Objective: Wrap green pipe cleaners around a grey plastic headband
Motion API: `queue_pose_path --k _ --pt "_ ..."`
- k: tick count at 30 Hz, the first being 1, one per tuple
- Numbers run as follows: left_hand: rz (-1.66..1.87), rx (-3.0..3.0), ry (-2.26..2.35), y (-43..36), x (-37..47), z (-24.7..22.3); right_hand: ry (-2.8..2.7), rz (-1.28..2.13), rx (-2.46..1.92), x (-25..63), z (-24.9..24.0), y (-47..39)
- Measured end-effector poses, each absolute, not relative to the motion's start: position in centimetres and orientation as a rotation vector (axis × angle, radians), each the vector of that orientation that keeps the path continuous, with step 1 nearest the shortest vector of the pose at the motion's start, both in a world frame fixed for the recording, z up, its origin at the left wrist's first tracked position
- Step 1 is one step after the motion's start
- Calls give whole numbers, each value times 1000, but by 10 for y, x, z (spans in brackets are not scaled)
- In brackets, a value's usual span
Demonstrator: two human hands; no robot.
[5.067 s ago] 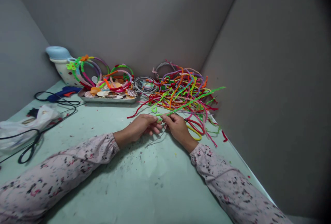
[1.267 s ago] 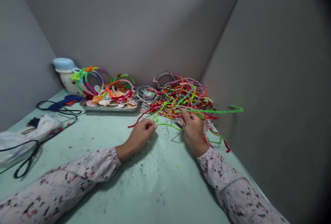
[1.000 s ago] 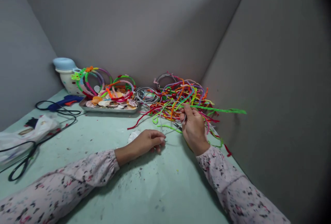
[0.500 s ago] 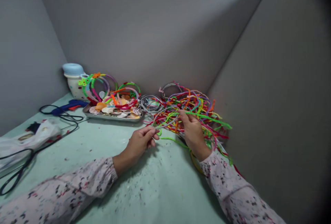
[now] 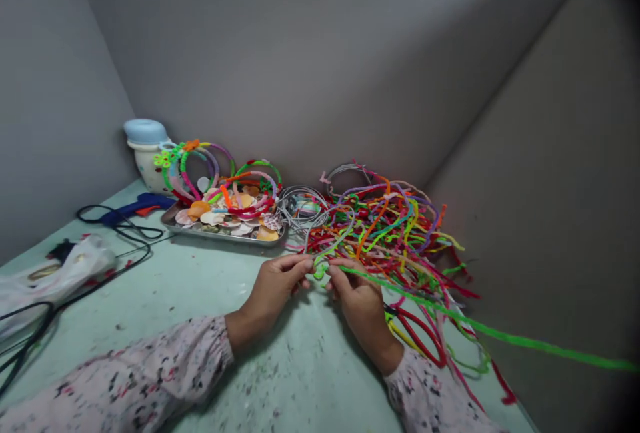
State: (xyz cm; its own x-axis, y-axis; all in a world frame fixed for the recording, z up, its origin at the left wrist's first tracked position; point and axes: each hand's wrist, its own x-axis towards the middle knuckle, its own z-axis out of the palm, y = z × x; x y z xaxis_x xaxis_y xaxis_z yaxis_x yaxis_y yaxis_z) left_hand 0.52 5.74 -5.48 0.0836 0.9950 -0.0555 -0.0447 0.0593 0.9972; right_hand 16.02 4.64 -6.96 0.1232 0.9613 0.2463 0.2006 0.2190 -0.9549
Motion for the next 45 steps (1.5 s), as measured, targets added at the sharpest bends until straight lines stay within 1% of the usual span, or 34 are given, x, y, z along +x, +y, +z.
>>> queue_pose_path --k 6,13,22,30,32,36,39,42,45 --pt "1091 1107 1087 61 6 -59 -1332 903 -1225 162 -73 46" --pt "1059 1078 1044 61 9 -58 -1425 677 -1296 164 -77 44" --pt "1035 1101 1063 60 11 -56 -1463 631 -1263 162 -73 41" --pt "1023 1125 1059 60 9 -58 -1515 783 -1197 160 -72 39" --pt "1026 1154 1074 60 9 -59 -1592 710 -1193 161 -71 39" --pt "1039 1253 1112 61 8 -66 -1755 400 -1196 166 -72 41" --pt "1063 1341 1107 61 6 -69 -1856 257 -1173 169 -74 44" --pt "1075 1368 1094 61 6 -67 -1903 225 -1145 170 -74 46" --pt "1039 1345 1072 60 6 -61 -1853 277 -1173 169 -73 46"
